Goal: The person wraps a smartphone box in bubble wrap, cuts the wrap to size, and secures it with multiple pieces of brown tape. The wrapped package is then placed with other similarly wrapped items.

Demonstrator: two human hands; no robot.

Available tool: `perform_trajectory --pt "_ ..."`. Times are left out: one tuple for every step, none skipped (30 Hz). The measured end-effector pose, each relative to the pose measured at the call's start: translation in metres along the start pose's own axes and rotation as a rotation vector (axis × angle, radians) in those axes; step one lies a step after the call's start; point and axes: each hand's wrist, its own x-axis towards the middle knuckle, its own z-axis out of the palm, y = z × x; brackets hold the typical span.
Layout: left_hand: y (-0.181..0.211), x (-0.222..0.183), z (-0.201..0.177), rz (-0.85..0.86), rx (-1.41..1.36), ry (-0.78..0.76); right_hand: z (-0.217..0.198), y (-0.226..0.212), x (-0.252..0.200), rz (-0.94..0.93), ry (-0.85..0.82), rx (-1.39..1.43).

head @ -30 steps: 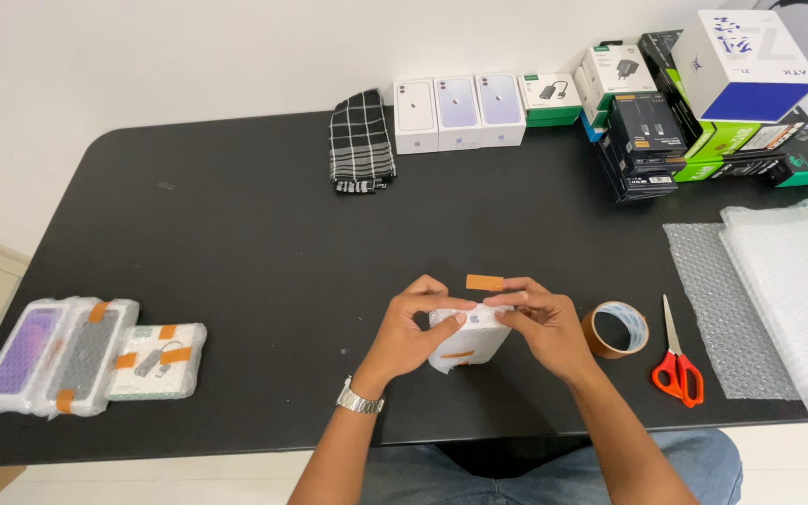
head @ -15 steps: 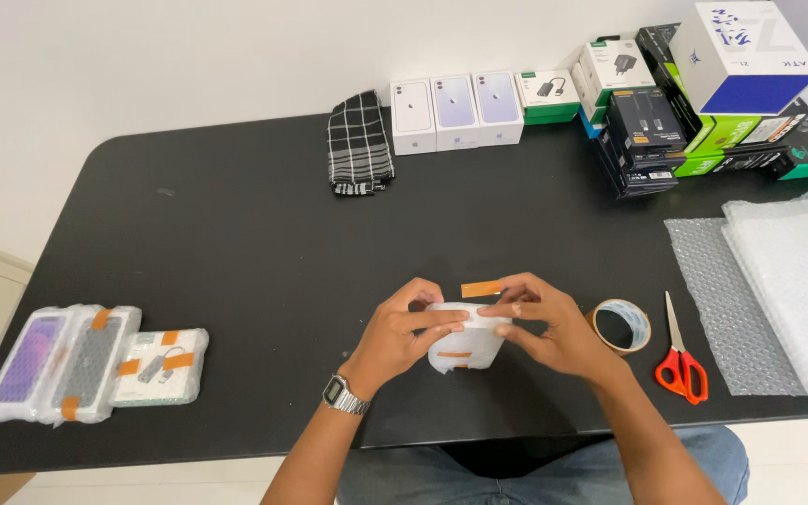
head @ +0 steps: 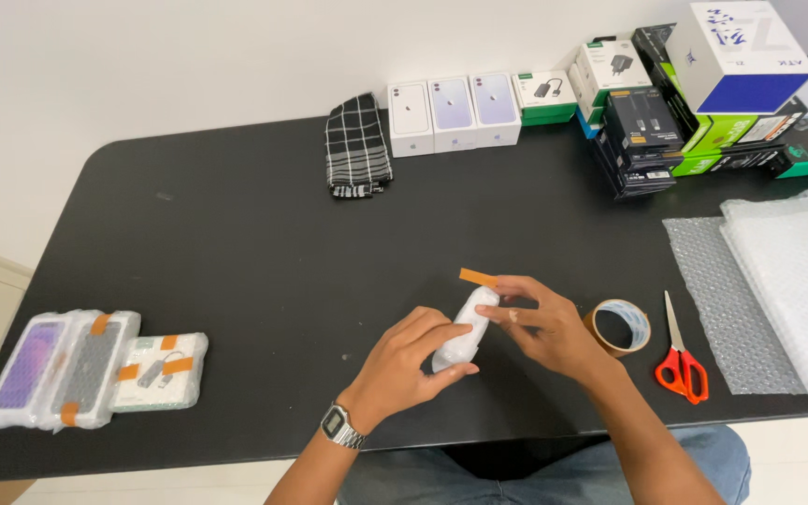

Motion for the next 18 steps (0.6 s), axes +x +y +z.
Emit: perform_trajectory --pt "0.002 0.001 -0.001 0.003 0.002 -0.001 0.000 0.001 0.000 0.009 0.006 0.011" --pt "0.005 0.001 -0.002 0.006 0.001 -0.002 0.000 0.001 -0.002 0.020 0.011 0.021" --pt "0.004 -0.001 -0.001 0.004 -0.001 -0.005 0.001 0.000 -0.001 0.024 0.012 0.021" --pt "0.002 -0.002 0.001 0.017 0.011 -0.014 0.001 -0.001 0.000 0.026 0.017 0.032" --pt "0.000 -0.003 0.002 0.031 0.022 -0.023 0.002 -0.002 0.001 0.028 0.022 0.042" --pt "-0.001 -0.003 0.003 0.031 0.022 -0.024 0.004 -0.001 0.002 0.028 0.023 0.042" --pt "-0.003 -0.003 0.004 0.037 0.018 -0.045 0.007 0.000 0.003 0.027 0.033 0.047" --pt "-0.005 -0.003 0.004 0.043 0.014 -0.067 0.009 0.001 0.003 0.026 0.044 0.052" --pt "-0.005 -0.002 0.003 0.044 0.014 -0.068 0.012 0.005 0.004 0.026 0.046 0.052" --pt "-0.004 0.000 0.001 0.042 -0.026 -0.087 0.015 0.009 0.003 0.047 0.051 0.102" --pt "-0.004 0.001 0.000 0.040 -0.066 -0.105 0.018 0.013 0.003 0.068 0.056 0.151" --pt "-0.005 0.003 -0.003 0.039 -0.067 -0.107 0.019 0.015 0.004 0.071 0.057 0.151" --pt "-0.006 0.004 -0.005 0.037 -0.054 -0.152 0.020 0.017 0.005 0.082 0.056 0.178" --pt "-0.007 0.006 -0.009 0.036 -0.040 -0.196 0.022 0.020 0.006 0.093 0.054 0.205" --pt "-0.008 0.007 -0.011 0.035 -0.041 -0.197 0.023 0.018 0.008 0.095 0.055 0.205" --pt "-0.008 0.008 -0.013 0.056 0.024 -0.226 0.023 0.017 0.011 0.081 0.074 0.227" --pt "-0.008 0.009 -0.015 0.077 0.089 -0.254 0.025 0.015 0.013 0.068 0.094 0.250" --pt "-0.009 0.009 -0.017 0.075 0.090 -0.253 0.025 0.015 0.016 0.067 0.092 0.251"
